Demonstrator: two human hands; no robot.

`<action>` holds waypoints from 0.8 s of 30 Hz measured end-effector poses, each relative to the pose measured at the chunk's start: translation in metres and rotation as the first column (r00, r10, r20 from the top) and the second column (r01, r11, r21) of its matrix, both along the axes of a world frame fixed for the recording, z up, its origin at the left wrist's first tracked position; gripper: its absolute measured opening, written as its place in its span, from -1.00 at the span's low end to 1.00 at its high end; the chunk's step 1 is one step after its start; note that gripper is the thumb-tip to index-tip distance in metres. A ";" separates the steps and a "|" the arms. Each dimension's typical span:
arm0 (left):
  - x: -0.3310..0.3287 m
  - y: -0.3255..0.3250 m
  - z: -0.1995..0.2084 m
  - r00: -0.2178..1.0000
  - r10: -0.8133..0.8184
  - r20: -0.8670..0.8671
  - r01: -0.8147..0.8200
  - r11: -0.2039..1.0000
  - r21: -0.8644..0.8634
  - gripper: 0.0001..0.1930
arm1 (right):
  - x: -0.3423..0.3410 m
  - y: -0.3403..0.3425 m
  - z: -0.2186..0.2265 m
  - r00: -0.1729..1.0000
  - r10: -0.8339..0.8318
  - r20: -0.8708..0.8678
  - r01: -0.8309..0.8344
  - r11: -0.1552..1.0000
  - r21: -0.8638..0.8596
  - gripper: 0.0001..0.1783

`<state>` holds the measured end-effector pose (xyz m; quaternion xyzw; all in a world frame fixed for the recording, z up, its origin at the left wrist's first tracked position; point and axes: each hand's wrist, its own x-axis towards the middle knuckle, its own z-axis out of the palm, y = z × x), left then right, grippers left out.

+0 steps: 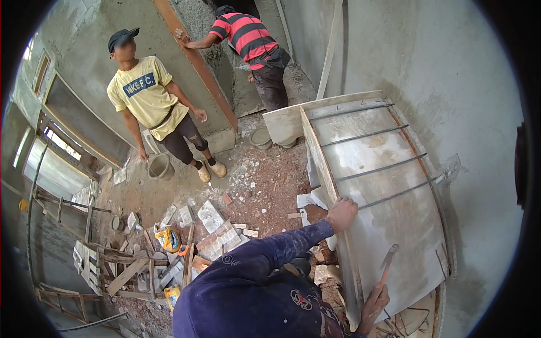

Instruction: Securing metal reinforcement bars into a concrete or wooden form using a hammer.

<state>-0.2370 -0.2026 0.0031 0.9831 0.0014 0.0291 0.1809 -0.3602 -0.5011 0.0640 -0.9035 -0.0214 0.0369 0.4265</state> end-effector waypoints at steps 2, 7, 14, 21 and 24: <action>0.003 0.000 0.003 1.000 -0.005 -0.020 0.005 1.000 -0.016 -0.79 | 0.002 0.015 0.000 0.997 -0.072 -0.019 0.073 0.992 0.106 -0.48; 0.000 0.002 -0.005 0.999 -0.028 -0.016 0.028 1.000 -0.014 -0.80 | 0.009 0.046 -0.015 0.978 -0.140 -0.156 0.183 0.935 0.303 -0.46; 0.003 0.001 0.002 0.998 -0.060 0.014 0.061 0.996 -0.063 -0.84 | 0.024 0.072 0.019 0.967 -0.206 -0.152 0.244 0.920 0.306 -0.50; 0.004 0.034 -0.034 0.956 -0.246 0.162 0.228 0.966 0.122 -0.85 | 0.021 0.049 0.034 0.982 -0.158 -0.101 0.173 0.971 0.166 -0.57; 0.001 0.020 0.000 0.999 -0.038 0.019 0.037 0.998 0.057 -0.79 | -0.002 0.015 0.038 0.967 -0.208 -0.144 0.240 0.936 0.259 -0.57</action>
